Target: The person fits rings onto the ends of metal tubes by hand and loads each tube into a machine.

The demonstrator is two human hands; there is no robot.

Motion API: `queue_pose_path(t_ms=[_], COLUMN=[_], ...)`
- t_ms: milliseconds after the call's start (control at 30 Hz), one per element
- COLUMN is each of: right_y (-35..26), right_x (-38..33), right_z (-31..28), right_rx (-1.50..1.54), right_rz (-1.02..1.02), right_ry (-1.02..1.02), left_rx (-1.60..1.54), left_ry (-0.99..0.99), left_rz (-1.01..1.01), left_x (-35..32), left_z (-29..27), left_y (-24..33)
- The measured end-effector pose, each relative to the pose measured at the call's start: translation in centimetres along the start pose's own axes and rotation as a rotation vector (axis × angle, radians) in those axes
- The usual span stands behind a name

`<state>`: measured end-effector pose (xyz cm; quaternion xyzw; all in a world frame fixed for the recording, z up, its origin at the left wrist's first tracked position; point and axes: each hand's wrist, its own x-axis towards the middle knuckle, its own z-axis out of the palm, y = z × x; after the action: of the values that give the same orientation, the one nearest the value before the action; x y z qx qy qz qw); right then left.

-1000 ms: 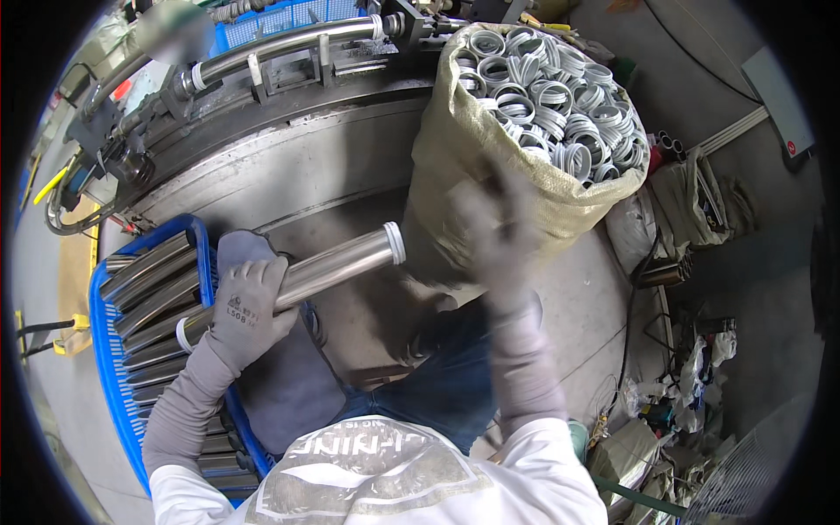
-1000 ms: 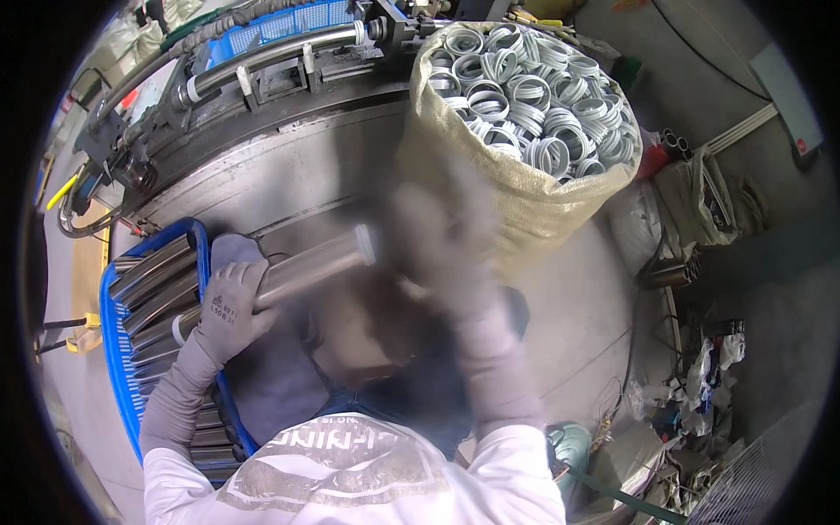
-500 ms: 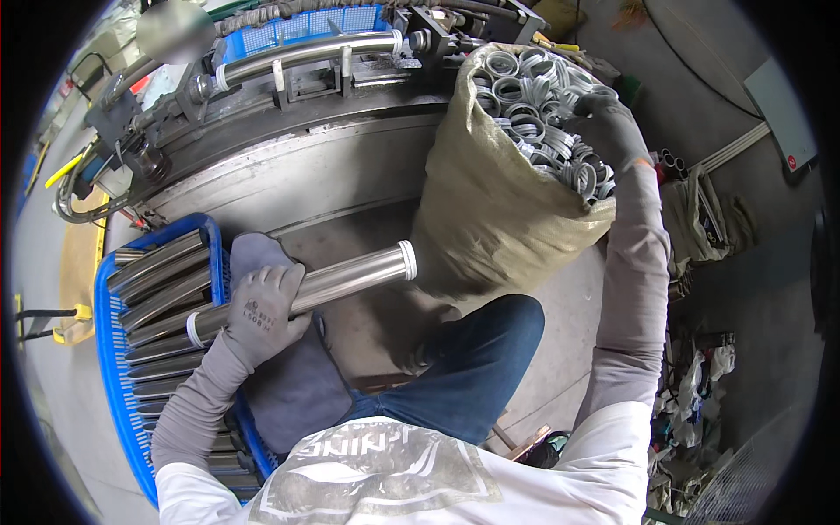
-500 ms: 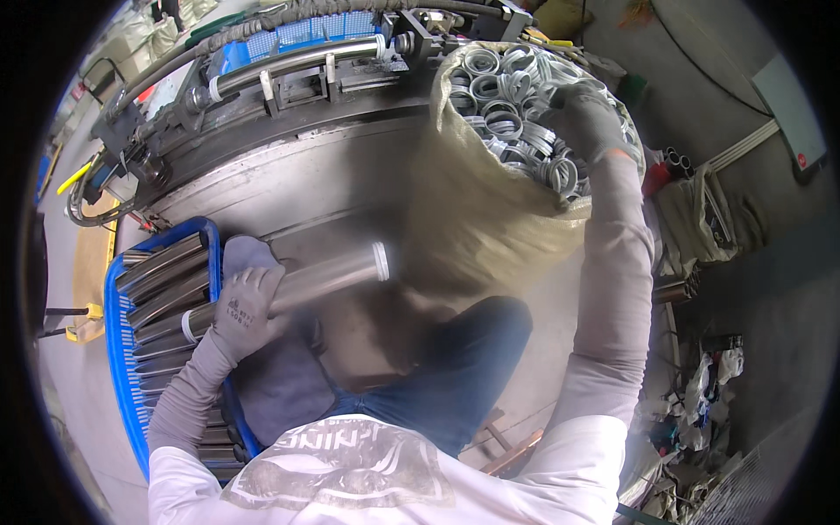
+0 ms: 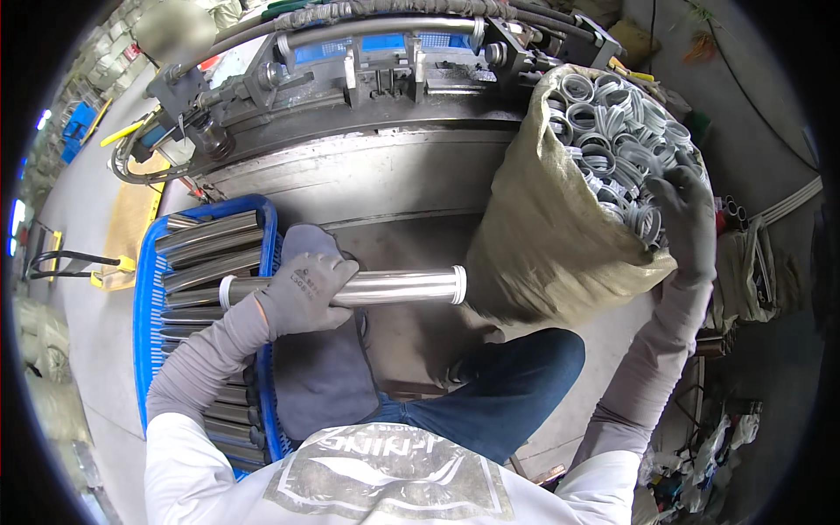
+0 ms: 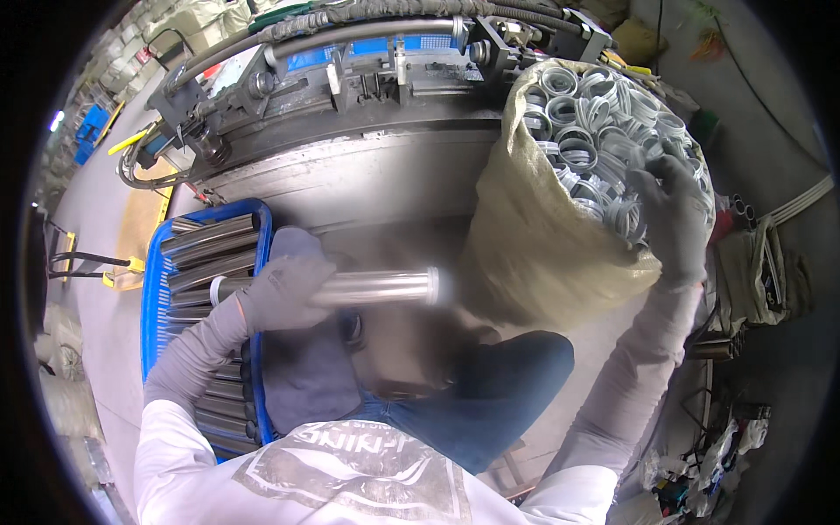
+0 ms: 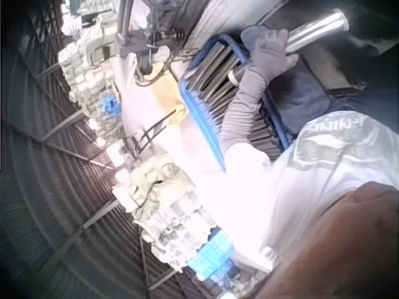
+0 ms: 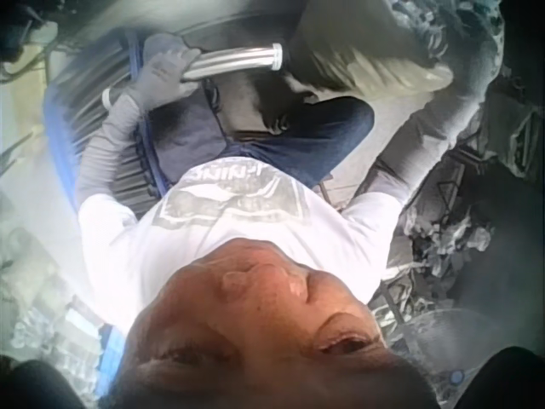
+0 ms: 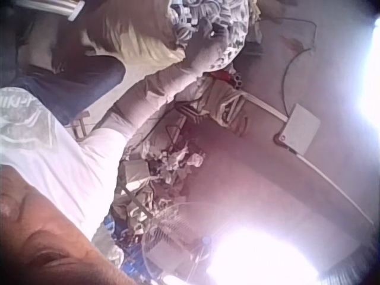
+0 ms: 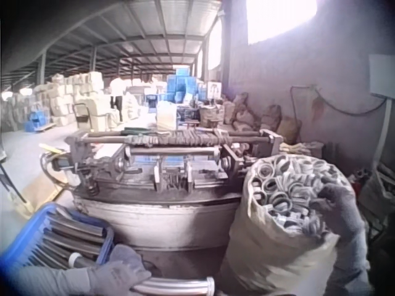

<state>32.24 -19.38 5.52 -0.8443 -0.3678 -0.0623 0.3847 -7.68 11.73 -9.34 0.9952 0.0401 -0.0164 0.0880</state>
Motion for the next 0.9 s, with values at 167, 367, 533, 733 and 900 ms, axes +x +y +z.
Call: queue_pose_path(t_ms=[167, 367, 533, 733, 900], right_y=[-3.9, -4.6, 0.9, 1.1, 1.9], right_x=[-4.9, -14.5, -18.8, -17.7, -18.2], right_z=[1.5, 16.0, 26.8, 25.8, 27.1], right_rx=[0.139, 0.774, 0.618, 0.367, 0.337], right_rz=[-0.084, 0.082, 0.189, 0.109, 0.001], right_ry=[0.301, -0.128, -0.459, -0.500, -0.535], left_rx=[0.126, 0.443, 0.600, 0.402, 0.343], left_ry=[-0.005, 0.553, 0.573, 0.418, 0.179], left_rz=[-0.102, -0.203, -0.260, -0.434, -0.485], left_x=[2.5, 12.7, 24.6, 31.6, 31.5], left_z=[-3.9, -9.2, -12.3, -13.6, -12.1], left_y=[-2.5, -7.0, -10.5, -14.7, -19.8])
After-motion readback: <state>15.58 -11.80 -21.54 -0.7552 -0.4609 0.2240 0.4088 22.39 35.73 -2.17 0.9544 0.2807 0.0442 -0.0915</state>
